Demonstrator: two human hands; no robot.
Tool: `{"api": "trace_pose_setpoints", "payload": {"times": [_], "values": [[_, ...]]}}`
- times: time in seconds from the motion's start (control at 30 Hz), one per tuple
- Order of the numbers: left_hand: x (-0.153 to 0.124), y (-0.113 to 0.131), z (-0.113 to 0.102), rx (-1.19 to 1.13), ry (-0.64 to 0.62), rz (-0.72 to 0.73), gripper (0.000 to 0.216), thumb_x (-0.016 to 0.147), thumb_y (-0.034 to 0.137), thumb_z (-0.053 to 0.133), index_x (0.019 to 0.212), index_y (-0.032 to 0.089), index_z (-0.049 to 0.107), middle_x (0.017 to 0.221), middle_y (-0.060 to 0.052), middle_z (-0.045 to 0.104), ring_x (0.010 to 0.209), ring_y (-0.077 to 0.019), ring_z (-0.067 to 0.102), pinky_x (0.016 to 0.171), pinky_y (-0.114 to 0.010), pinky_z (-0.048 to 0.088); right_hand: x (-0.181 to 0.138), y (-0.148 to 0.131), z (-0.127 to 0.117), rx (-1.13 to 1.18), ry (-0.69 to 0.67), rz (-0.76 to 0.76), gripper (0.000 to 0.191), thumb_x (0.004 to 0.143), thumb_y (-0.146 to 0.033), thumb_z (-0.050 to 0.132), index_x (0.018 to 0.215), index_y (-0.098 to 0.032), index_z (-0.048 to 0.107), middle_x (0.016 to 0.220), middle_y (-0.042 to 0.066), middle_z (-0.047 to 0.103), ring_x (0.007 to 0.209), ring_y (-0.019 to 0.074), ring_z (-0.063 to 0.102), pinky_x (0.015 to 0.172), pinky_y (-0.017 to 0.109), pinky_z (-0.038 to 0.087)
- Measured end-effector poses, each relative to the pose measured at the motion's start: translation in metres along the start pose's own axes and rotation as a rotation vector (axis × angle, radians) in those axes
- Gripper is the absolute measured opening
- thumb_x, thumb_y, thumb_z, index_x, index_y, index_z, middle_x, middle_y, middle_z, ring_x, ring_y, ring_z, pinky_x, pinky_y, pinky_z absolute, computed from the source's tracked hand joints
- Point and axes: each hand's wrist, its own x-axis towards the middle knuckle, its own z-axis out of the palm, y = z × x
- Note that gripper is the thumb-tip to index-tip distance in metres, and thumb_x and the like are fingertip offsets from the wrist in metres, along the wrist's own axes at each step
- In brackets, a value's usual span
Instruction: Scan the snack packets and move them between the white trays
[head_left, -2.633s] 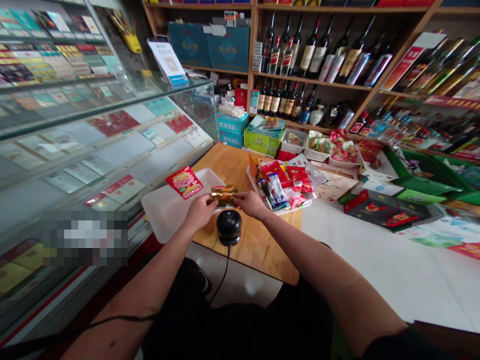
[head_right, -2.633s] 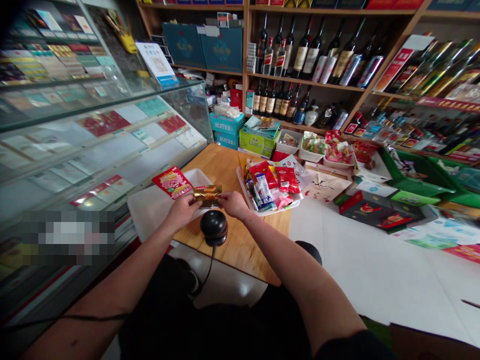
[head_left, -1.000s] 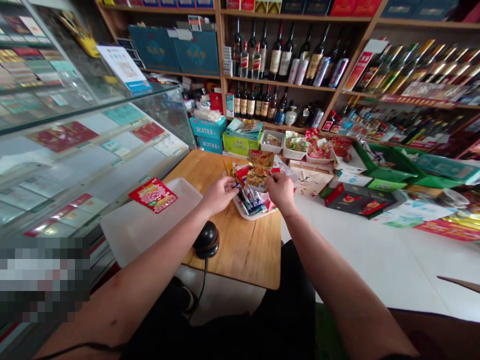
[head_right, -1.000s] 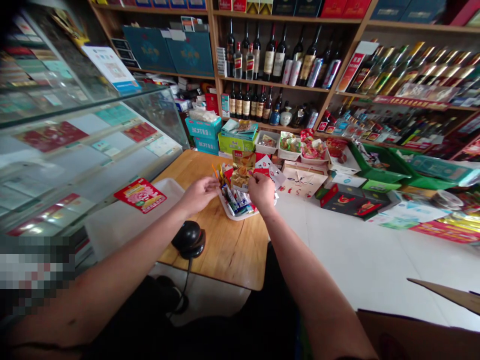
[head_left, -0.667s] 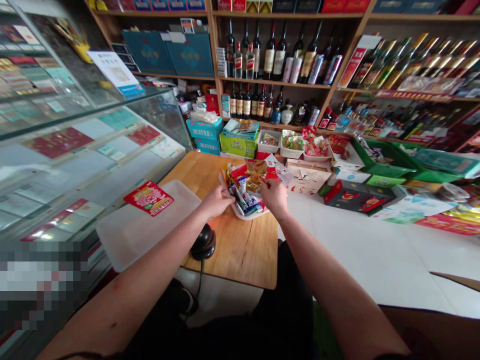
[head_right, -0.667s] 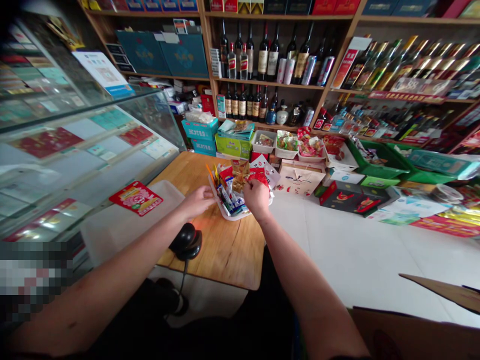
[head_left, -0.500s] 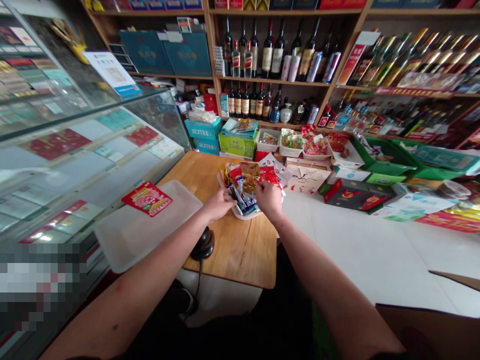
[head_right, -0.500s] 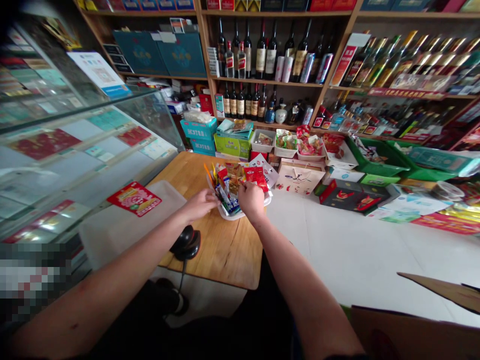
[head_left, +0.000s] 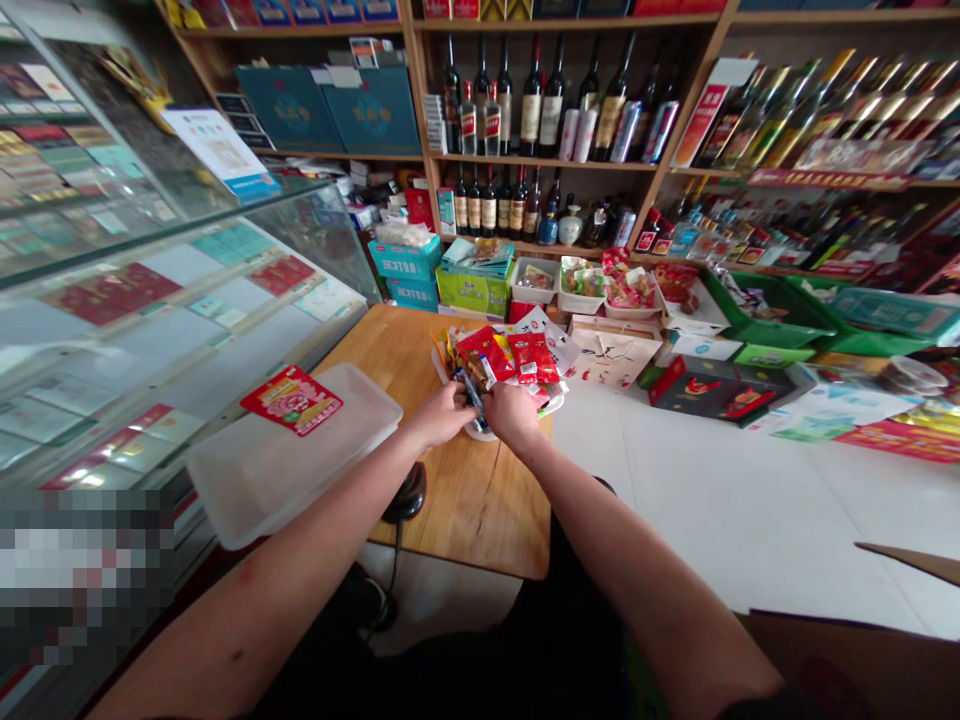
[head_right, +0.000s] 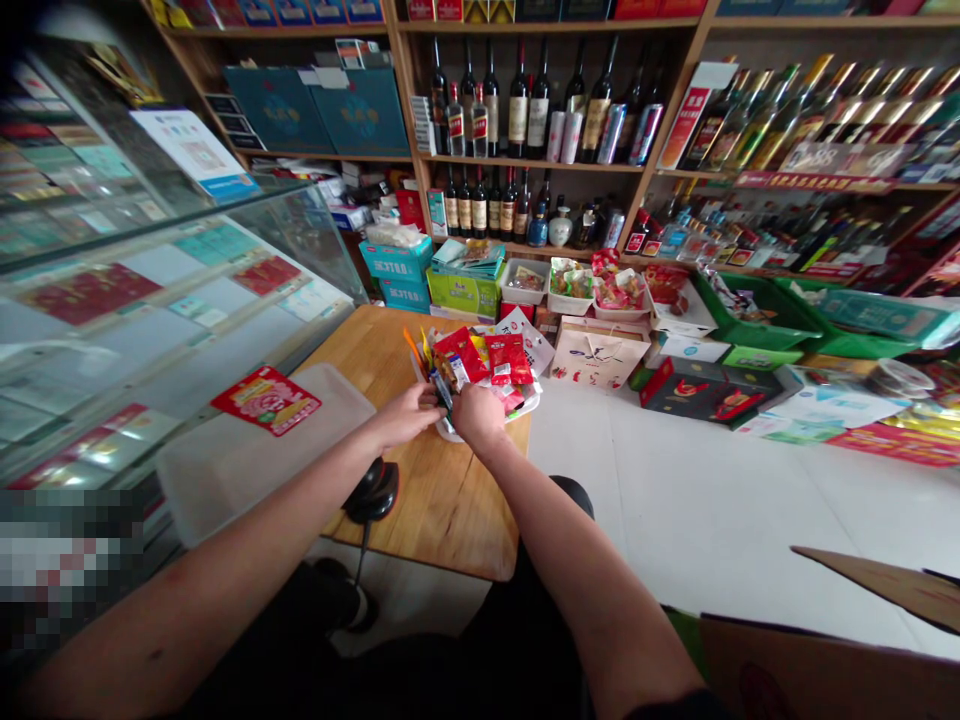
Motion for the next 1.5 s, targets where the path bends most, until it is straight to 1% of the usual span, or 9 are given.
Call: {"api": "trace_pose_setpoints", "payload": {"times": [0.2,0.33,0.47,0.63,0.77,0.93,1.23,1.33,1.5], "values": [[-0.004,-0.007,-0.014,0.019,0.018,0.050,0.048,0.077,0.035,0.077,0.119,0.018,0.064,0.115,-0.011,0.075,0.108,-0.0264,0.070,0.095,-0.039,0.053,-0.005,0.002,-0.012,0.039,0.153,0.028,0.032,0.100,-0.035,0.049,0.095,-0.014,0.073,0.091,0.016,0.076,0.083,0.0257,0.072,0.071,0.030,0.048],[-0.016,-0.010,-0.029,-0.061,0.045,0.104,0.045,0.078,0.036,0.075,0.117,0.018,0.063,0.120,-0.012,0.072,0.111,-0.0247,0.070,0.100,-0.040,0.052,-0.013,-0.003,-0.019,0.099,0.232,-0.064,0.030,0.100,-0.033,0.049,0.090,-0.018,0.072,0.088,0.011,0.076,0.080,0.0221,0.070,0.069,0.028,0.044],[-0.033,-0.016,-0.052,-0.097,0.119,0.116,0.042,0.078,0.037,0.074,0.114,0.017,0.064,0.119,-0.013,0.073,0.111,-0.0248,0.069,0.101,-0.041,0.052,-0.019,-0.019,-0.021,0.173,0.238,-0.187,0.024,0.099,-0.030,0.051,0.090,-0.020,0.072,0.089,0.008,0.076,0.080,0.0194,0.069,0.071,0.026,0.043],[-0.054,-0.034,-0.092,-0.109,0.225,0.105,0.040,0.081,0.041,0.073,0.113,0.018,0.067,0.112,-0.012,0.075,0.107,-0.0253,0.071,0.099,-0.042,0.053,-0.021,-0.045,-0.016,0.223,0.178,-0.308,0.022,0.097,-0.026,0.052,0.089,-0.021,0.072,0.091,0.005,0.076,0.079,0.0178,0.068,0.072,0.025,0.043],[-0.068,-0.052,-0.126,-0.013,0.356,0.080,0.034,0.082,0.041,0.070,0.108,0.018,0.070,0.108,-0.011,0.076,0.101,-0.0256,0.072,0.095,-0.040,0.054,-0.017,-0.064,-0.007,0.225,0.134,-0.359,0.022,0.096,-0.024,0.053,0.086,-0.020,0.072,0.089,0.006,0.077,0.082,0.0188,0.069,0.075,0.025,0.045],[-0.078,-0.083,-0.156,0.060,0.451,0.044,0.029,0.082,0.040,0.066,0.100,0.018,0.071,0.108,-0.011,0.076,0.102,-0.0266,0.070,0.092,-0.038,0.054,-0.006,-0.090,0.006,0.212,0.074,-0.422,0.022,0.096,-0.020,0.053,0.090,-0.020,0.074,0.093,0.006,0.077,0.086,0.0185,0.070,0.080,0.025,0.046],[-0.079,-0.163,-0.174,0.259,0.376,-0.044,0.020,0.080,0.036,0.062,0.090,0.023,0.072,0.095,-0.009,0.077,0.091,-0.0278,0.071,0.083,-0.034,0.052,0.017,-0.152,0.042,0.102,-0.062,-0.550,0.026,0.097,-0.020,0.052,0.097,-0.019,0.077,0.098,0.009,0.078,0.092,0.0197,0.072,0.082,0.025,0.048],[-0.080,-0.173,-0.178,0.338,0.325,-0.084,0.019,0.083,0.035,0.059,0.087,0.022,0.071,0.093,-0.009,0.077,0.088,-0.0266,0.070,0.079,-0.032,0.050,0.025,-0.173,0.058,0.035,-0.142,-0.576,0.028,0.098,-0.020,0.050,0.102,-0.018,0.077,0.101,0.010,0.078,0.093,0.0196,0.072,0.083,0.025,0.049],[-0.082,-0.175,-0.184,0.421,0.223,-0.140,0.024,0.091,0.031,0.050,0.085,0.020,0.069,0.094,-0.009,0.076,0.087,-0.0223,0.068,0.075,-0.029,0.044,0.042,-0.209,0.088,-0.150,-0.335,-0.619,0.033,0.101,-0.019,0.046,0.115,-0.016,0.075,0.113,0.013,0.077,0.105,0.0204,0.072,0.092,0.024,0.049]]}}
